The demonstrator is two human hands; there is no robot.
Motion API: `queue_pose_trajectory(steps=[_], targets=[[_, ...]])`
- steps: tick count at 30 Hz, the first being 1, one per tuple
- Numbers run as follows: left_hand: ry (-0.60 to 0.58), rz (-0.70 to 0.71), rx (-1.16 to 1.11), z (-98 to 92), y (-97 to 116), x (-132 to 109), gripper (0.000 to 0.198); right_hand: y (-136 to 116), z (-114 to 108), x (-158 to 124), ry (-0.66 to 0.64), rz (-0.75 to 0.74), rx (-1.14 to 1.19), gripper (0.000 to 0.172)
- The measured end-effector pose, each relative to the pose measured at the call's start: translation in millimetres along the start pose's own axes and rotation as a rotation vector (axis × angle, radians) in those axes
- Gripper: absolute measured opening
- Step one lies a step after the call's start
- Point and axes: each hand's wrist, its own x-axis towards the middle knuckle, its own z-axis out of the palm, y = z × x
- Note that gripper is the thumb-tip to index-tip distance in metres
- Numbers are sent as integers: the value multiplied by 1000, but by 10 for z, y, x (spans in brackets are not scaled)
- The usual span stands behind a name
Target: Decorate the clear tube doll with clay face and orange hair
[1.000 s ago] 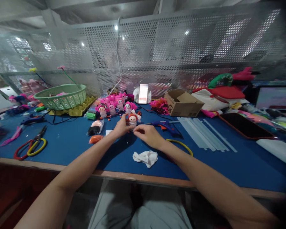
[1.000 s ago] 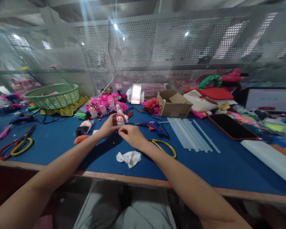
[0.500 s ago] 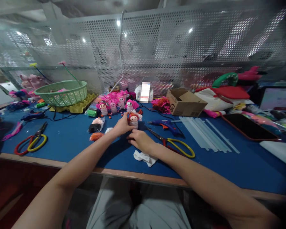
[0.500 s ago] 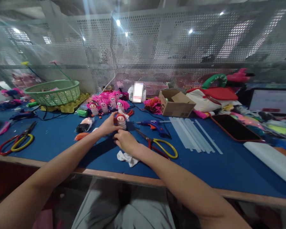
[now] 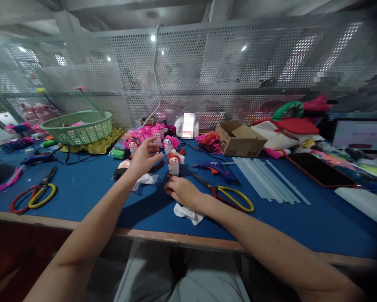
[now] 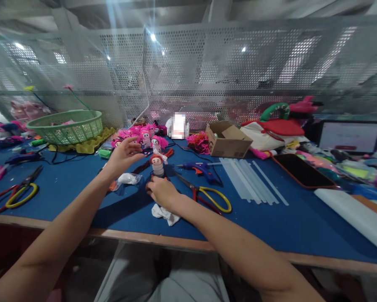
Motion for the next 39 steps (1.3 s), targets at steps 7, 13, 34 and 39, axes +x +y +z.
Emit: queue_pose_trajectory(steps=[7, 13, 34, 39], targets=[[73, 8, -35, -14, -3, -14, 49, -41, -11, 16, 69, 71, 208, 11], [-5, 65, -104, 128, 143, -203, 25, 7, -297, 10, 210, 289, 688, 16], [-159, 121, 216, 361, -186, -5, 55, 135, -308, -114, 225, 674, 1591, 7], [-109, 128, 206, 419, -178, -26, 49, 114, -321, -123, 223, 680, 1574, 8]])
